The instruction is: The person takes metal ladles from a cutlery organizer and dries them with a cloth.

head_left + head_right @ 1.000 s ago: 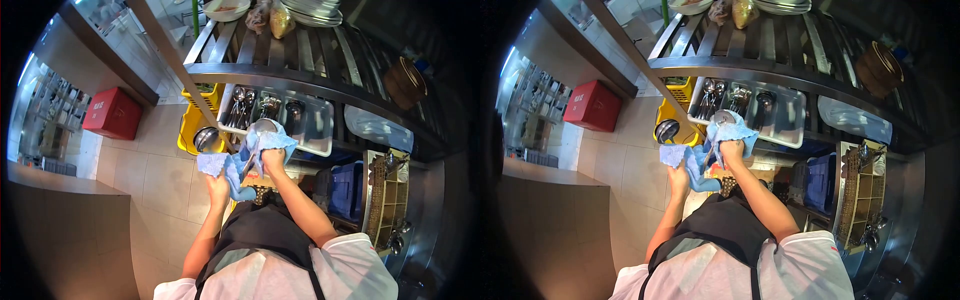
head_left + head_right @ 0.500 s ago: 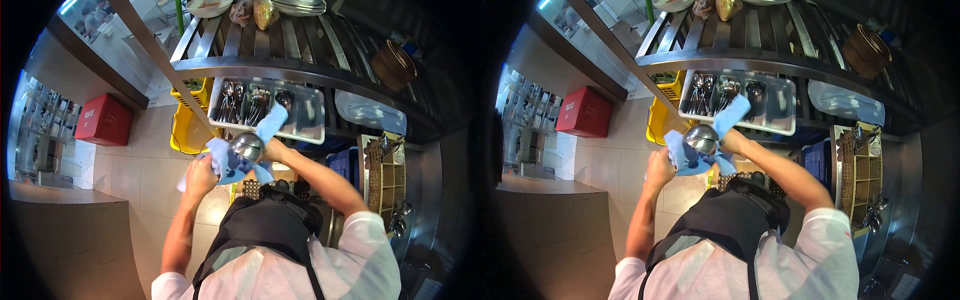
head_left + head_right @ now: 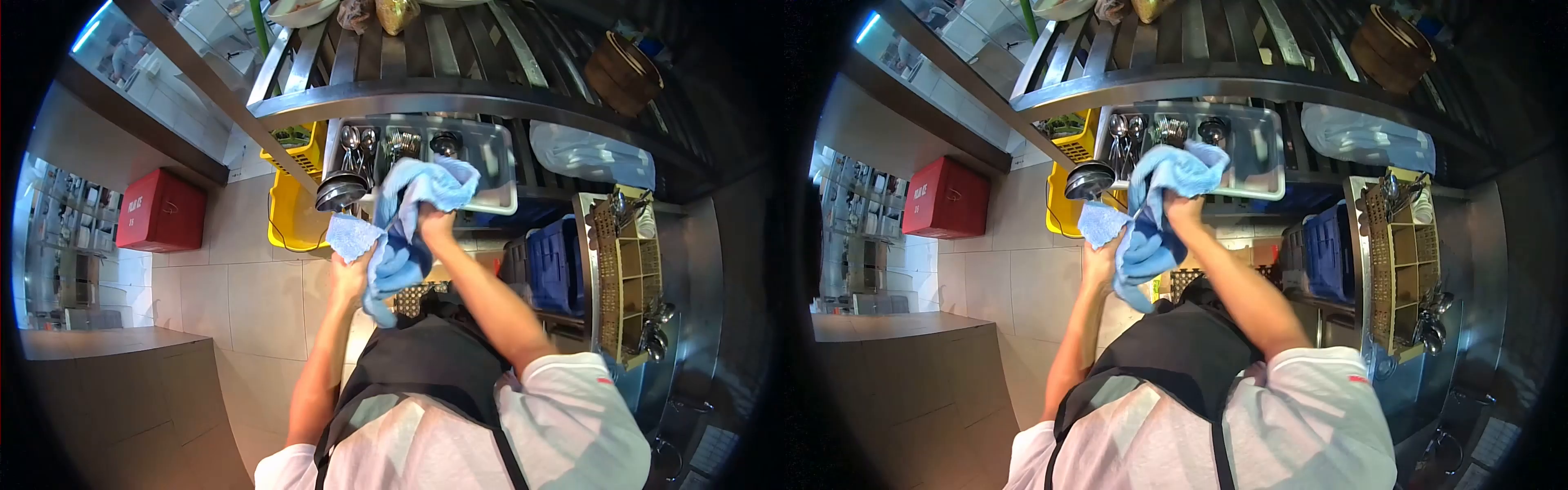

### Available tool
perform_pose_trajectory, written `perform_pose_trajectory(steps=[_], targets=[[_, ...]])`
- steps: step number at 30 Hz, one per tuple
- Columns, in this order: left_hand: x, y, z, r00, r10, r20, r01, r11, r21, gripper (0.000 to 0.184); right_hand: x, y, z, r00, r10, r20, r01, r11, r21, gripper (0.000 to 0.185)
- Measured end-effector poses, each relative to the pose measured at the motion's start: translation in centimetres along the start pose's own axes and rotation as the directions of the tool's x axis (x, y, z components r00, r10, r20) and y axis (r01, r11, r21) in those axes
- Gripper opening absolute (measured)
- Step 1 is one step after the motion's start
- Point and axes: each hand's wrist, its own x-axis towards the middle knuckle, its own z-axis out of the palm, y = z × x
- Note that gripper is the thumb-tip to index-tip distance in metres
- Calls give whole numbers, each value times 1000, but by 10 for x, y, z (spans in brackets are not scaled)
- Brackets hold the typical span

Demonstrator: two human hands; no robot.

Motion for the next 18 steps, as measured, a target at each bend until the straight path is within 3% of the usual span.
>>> perform_pose_trajectory(steps=[1,2,3,5,7,8,9,10,11,12,13,14,15,16,17,18], targets=[[1,-10,9,997,-57,-43,46,972,-229,15,0,5,14,979,-132,-158,77,947,-312,26],[0,-20,15,998,-31,-60,17,977,-212,16,-9,6,24,855,261,-448,-379,904,-196,22],[0,-23,15,998,-38,-49,28,979,-202,16,-21,-3,50,928,246,-280,-113,901,418,19],[4,-25,13,998,-34,-57,27,992,-121,17,-28,-10,45,885,464,-20,-332,661,673,22],[-1,-26,5,997,-23,-74,15,993,-117,18,-33,-10,25,896,444,-26,-437,890,132,22],[-4,-20,-2,997,-6,-79,5,1000,-3,20,-26,-11,14,930,359,80,-359,933,-6,21],[-6,-13,-9,996,9,-87,1,994,110,21,-20,-40,20,968,85,236,1,940,-341,23],[-7,-10,-18,989,143,-40,-129,958,256,19,-11,-61,19,877,86,473,217,807,-549,22],[-8,-2,-25,988,142,-52,-125,959,253,19,-1,-79,23,728,157,667,458,612,-644,21],[-8,10,-30,982,175,72,-187,841,508,19,7,-100,41,561,624,544,565,191,-802,21],[-10,25,-33,964,169,205,-265,650,712,20,3,-103,50,478,832,283,544,-28,-839,19],[-8,44,-29,939,181,292,-343,497,797,24,2,-93,32,413,725,551,475,345,-810,20],[-7,51,-27,936,192,295,-352,495,794,24,5,-71,4,379,521,765,375,669,-642,21],[-5,58,-25,921,186,343,-390,462,796,25,17,-38,-19,375,736,564,-326,674,-663,22],[-3,62,-24,904,178,388,-426,428,797,27,19,-53,-8,380,729,569,-313,681,-662,22],[3,52,-26,925,203,321,-379,454,806,23,17,-79,11,605,444,660,230,696,-680,20]])
